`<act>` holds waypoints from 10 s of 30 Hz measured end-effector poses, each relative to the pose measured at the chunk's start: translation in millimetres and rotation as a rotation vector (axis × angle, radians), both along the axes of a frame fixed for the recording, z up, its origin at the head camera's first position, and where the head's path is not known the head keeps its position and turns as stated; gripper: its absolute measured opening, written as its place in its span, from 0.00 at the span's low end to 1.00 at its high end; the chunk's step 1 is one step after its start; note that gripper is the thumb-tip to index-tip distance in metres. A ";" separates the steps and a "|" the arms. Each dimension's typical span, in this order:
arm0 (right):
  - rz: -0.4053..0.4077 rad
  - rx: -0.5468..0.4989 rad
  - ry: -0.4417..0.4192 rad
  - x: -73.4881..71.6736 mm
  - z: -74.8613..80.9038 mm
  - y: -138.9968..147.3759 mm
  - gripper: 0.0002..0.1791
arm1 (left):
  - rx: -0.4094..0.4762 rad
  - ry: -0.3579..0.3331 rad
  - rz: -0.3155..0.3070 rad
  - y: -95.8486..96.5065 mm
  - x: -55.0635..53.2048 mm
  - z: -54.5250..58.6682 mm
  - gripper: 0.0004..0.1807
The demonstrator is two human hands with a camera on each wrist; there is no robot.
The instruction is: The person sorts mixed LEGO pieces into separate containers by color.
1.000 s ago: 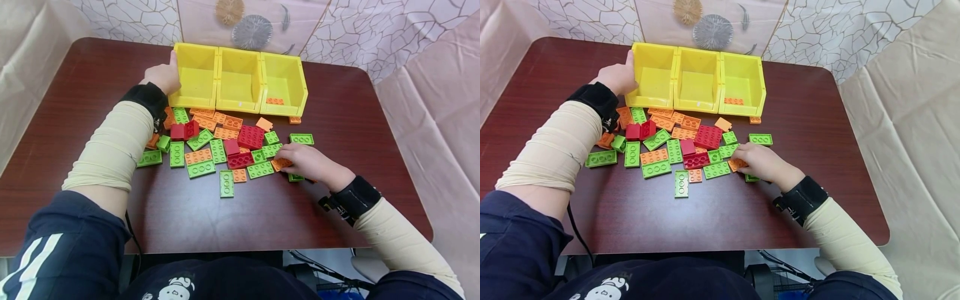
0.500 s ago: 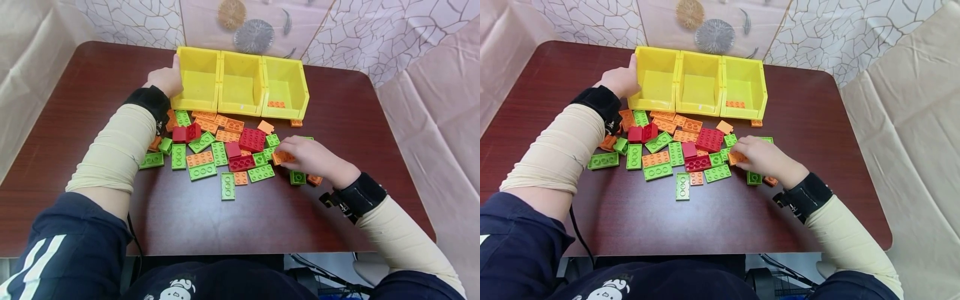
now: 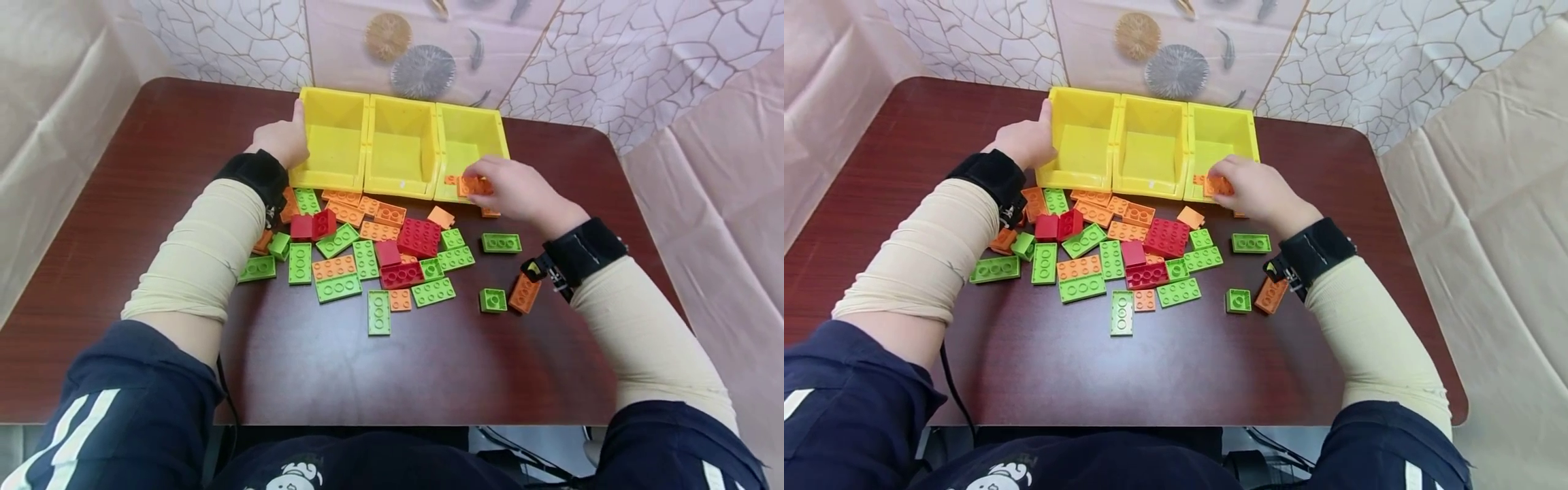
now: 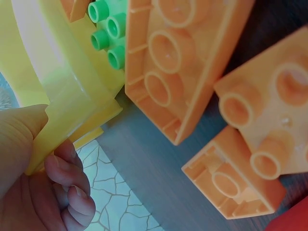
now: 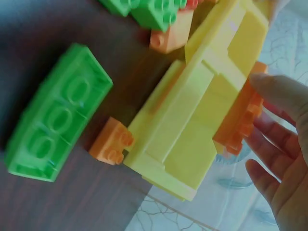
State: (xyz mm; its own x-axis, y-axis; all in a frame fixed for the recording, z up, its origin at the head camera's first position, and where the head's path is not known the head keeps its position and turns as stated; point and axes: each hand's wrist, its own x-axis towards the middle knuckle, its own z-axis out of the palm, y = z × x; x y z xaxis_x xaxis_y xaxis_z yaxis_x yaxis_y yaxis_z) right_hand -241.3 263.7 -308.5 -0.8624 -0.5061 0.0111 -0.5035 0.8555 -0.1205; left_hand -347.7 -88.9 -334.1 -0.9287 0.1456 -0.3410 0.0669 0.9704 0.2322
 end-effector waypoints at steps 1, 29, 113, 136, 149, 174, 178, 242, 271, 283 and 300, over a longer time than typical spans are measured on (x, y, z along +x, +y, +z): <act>-0.012 0.007 0.004 -5.3 0.8 -0.2 0.17 | 0.000 0.003 0.000 0.1 0.3 -0.1 0.42; -0.123 0.073 -0.173 -94.3 -35.0 -11.1 0.16 | -0.011 0.003 0.015 4.3 -0.8 -4.7 0.43; -0.145 -0.052 -0.236 101.1 -31.6 73.8 0.20 | 0.001 -0.005 -0.026 1.2 -6.0 -4.1 0.46; 0.006 0.039 -0.153 132.6 -60.8 80.7 0.23 | 0.005 -0.006 -0.005 -1.8 -7.7 -8.4 0.46; -0.011 0.018 -0.072 108.8 -39.0 74.4 0.25 | 0.032 -0.009 0.020 -2.5 -7.7 -6.2 0.45; -0.149 0.112 -0.073 -9.6 -12.4 8.0 0.23 | -0.004 0.051 -0.027 -0.5 -8.8 -8.9 0.46; -0.196 0.130 -0.071 -28.2 -14.1 3.2 0.24 | -0.007 0.059 -0.024 -1.2 -8.9 -9.3 0.45; -0.137 -0.018 -0.113 16.2 -52.9 45.4 0.16 | 0.027 0.024 0.021 -5.3 -8.1 -10.4 0.46; -0.024 -0.013 -0.098 17.8 -62.5 33.6 0.16 | 0.033 0.030 0.025 -2.9 -6.8 -11.5 0.45; 0.008 0.024 -0.111 15.2 -65.1 28.5 0.21 | 0.024 0.039 0.013 -2.8 -5.3 -7.3 0.46; -0.061 -0.044 0.033 -8.0 -24.0 26.9 0.18 | 0.011 0.045 0.016 -4.2 -6.8 -9.2 0.45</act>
